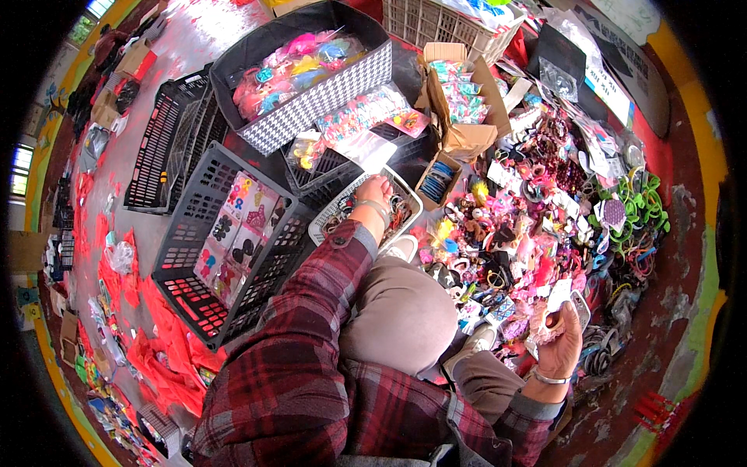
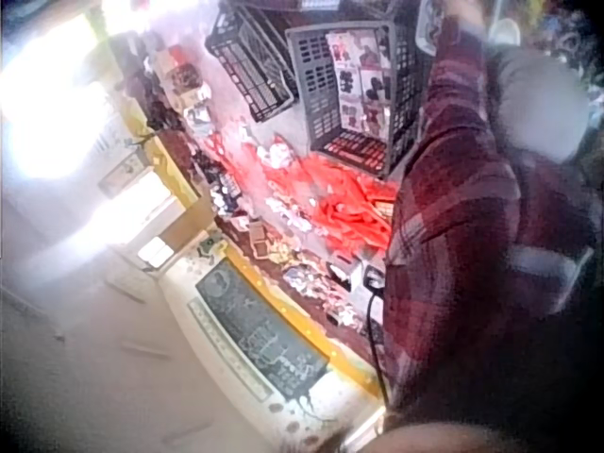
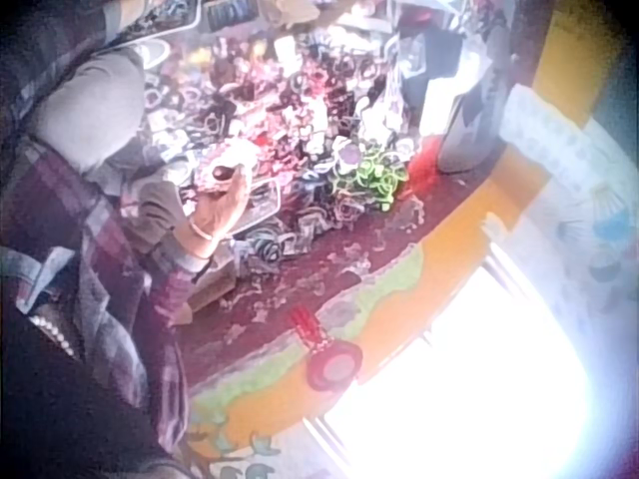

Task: The person sits on the floor surrounded by crates and piles of hair accessories. They pick up various items, including hair clips and scrunchies, and place them into a small white basket. The person handles the items one by one, sorting through the cluttered workspace.

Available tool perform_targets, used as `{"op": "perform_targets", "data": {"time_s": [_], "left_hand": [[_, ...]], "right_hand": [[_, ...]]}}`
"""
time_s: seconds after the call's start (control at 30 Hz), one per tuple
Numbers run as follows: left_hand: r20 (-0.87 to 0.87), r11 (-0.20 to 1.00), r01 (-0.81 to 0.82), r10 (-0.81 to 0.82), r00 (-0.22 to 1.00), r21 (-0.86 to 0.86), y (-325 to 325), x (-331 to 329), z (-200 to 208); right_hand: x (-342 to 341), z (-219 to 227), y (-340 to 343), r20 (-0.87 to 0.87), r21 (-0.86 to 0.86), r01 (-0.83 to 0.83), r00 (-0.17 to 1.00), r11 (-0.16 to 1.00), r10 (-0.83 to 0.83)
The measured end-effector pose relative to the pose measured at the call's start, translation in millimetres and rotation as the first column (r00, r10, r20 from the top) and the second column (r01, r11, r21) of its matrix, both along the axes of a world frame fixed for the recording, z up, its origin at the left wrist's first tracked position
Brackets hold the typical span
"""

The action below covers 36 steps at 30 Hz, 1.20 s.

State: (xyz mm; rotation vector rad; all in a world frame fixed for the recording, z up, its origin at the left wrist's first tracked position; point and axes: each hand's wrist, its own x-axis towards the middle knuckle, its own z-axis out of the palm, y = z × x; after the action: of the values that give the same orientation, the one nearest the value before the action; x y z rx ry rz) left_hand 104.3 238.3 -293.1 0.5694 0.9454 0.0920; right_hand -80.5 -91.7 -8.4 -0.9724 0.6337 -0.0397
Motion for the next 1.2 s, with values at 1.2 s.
{"op": "perform_targets", "data": {"time_s": [1.2], "left_hand": [[-0.032,0.970,-0.150,0.146,0.989,-0.192,11.4,37.4,-18.8]], "right_hand": [[5.0,-7.9,0.1,-0.055,-0.010,-0.043,0.998,0.999,0.042]]}}
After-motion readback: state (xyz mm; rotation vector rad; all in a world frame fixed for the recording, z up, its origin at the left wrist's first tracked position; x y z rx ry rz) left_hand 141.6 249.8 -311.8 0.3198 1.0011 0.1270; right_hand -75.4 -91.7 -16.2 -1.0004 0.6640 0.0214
